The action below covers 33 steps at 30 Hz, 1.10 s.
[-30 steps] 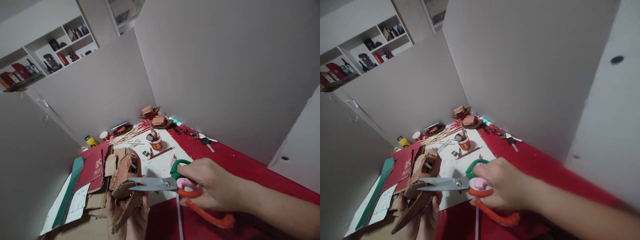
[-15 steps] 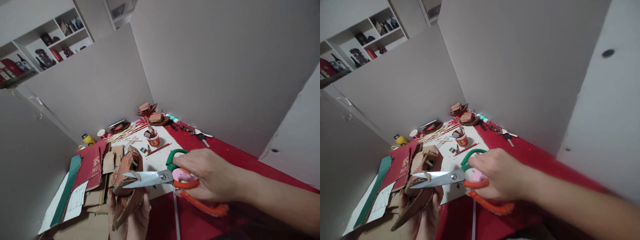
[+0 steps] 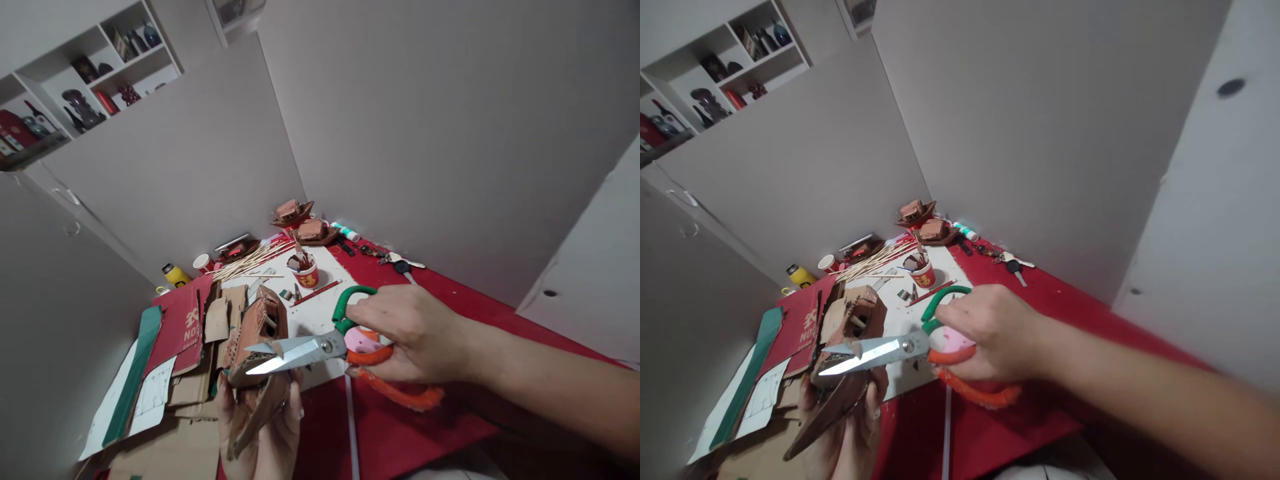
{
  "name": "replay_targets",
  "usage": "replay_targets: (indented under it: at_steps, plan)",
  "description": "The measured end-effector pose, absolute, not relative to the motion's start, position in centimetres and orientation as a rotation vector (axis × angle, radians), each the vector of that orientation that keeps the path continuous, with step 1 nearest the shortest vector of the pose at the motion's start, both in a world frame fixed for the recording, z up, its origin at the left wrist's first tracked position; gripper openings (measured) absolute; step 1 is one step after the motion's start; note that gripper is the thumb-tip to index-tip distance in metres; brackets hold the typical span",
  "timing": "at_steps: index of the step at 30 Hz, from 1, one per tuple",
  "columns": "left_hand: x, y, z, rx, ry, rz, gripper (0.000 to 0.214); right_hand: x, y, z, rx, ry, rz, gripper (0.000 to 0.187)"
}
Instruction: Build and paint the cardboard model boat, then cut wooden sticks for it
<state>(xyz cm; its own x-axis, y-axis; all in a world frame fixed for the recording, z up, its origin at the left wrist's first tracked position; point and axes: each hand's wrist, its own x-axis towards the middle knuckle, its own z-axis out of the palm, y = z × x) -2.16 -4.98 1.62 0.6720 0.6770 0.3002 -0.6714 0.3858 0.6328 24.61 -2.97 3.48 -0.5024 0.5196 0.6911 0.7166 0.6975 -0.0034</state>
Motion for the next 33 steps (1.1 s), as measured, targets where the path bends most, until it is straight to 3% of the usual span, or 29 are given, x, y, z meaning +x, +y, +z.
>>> replay_targets:
  at_steps: [15,23,33]
  plan:
    - [-1.1,-5.1,2.3,0.762,-0.080,0.845,0.065,24.4,-2.6,2.9,-0.815,-2.175,-0.372,0.029]
    - [-1.3,-5.0,1.8,0.707,-0.068,0.846,0.049,24.5,-2.7,2.5,-0.812,-2.211,-0.329,0.026]
    - [-1.3,-5.1,1.5,0.645,-0.017,0.886,0.049,25.0,-2.8,2.4,-0.813,-2.248,-0.297,0.021]
